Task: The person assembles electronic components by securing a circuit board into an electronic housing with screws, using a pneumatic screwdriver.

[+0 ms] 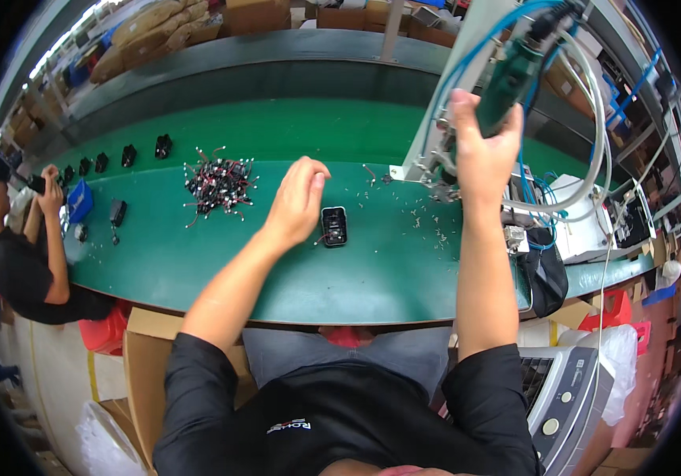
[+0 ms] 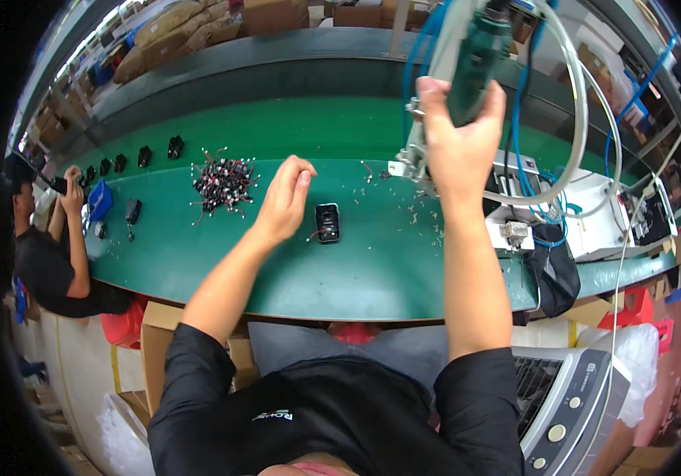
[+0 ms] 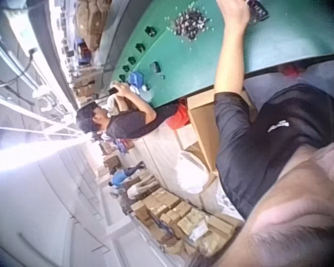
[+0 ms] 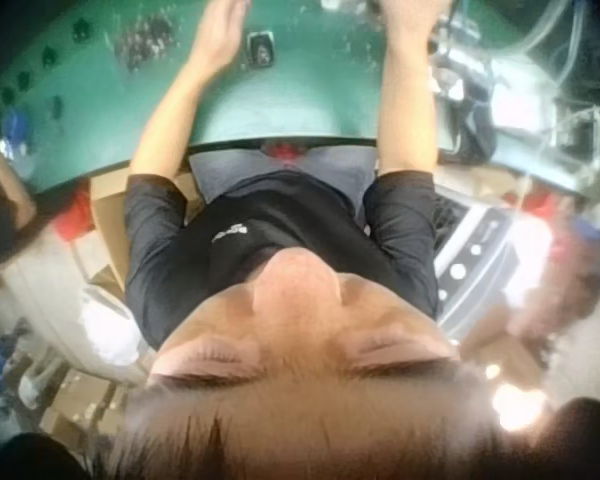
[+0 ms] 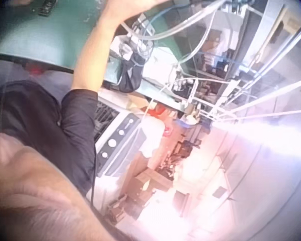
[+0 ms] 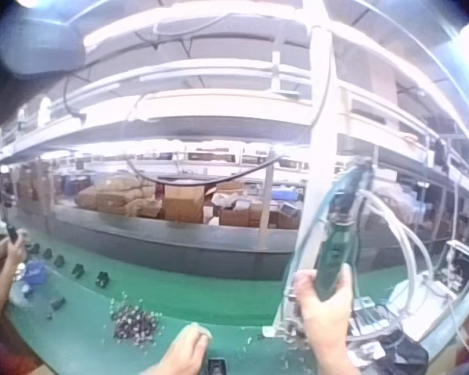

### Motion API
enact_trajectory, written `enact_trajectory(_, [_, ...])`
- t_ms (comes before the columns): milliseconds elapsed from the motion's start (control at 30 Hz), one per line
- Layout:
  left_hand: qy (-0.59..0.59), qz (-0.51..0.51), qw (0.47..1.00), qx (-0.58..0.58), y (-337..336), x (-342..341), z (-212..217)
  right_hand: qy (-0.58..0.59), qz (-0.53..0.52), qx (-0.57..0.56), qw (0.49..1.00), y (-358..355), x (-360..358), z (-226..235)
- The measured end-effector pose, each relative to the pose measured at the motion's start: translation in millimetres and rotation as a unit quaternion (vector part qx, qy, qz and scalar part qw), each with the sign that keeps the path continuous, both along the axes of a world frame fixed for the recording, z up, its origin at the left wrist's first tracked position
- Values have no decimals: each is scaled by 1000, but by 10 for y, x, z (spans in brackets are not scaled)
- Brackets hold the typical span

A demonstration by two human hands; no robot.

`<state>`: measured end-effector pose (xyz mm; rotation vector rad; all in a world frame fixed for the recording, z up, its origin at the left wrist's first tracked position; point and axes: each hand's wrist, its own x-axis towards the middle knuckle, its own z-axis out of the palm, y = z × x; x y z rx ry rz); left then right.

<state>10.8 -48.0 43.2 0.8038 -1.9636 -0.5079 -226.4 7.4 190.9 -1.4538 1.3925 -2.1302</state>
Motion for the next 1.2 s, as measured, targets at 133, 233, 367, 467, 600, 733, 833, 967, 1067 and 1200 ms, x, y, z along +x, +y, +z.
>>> enact_trajectory(133, [-47, -110, 991, 62, -209, 445, -308, -28, 14, -50, 998, -15, 11, -29])
enact_trajectory(233, [-131, -168, 962, 172, 32, 459, -322, -33, 71, -23, 997, 142, 141, 190])
enact_trajectory(367, [-171, -111, 977, 65, 264, 223, -414, -90, 143, -37, 985, 220, 350, 338])
enact_trajectory(467, [-164, -57, 983, 64, 287, 125, -501, -47, 125, -58, 989, 150, 422, 234])
enact_trajectory(600, [-170, -70, 979, 85, 282, 91, -462, -8, 137, -32, 990, 116, 452, 29])
enact_trajectory(733, [-151, -70, 986, 32, 397, 65, -391, -8, 128, -25, 991, 52, 494, -20])
enact_trajectory(833, [-157, -96, 983, 9, 385, 38, -399, -13, 119, -31, 992, 52, 449, -11])
enact_trajectory(967, [-149, -137, 979, 8, 357, -30, -394, -5, 136, -7, 991, 126, 343, 6])
enact_trajectory(1067, [-137, -136, 981, -18, 379, -59, -356, 2, 147, 4, 989, 142, 308, -14])
enact_trajectory(1200, [-115, -168, 978, -52, 374, -92, -378, -17, 135, 0, 991, 126, 303, -40])
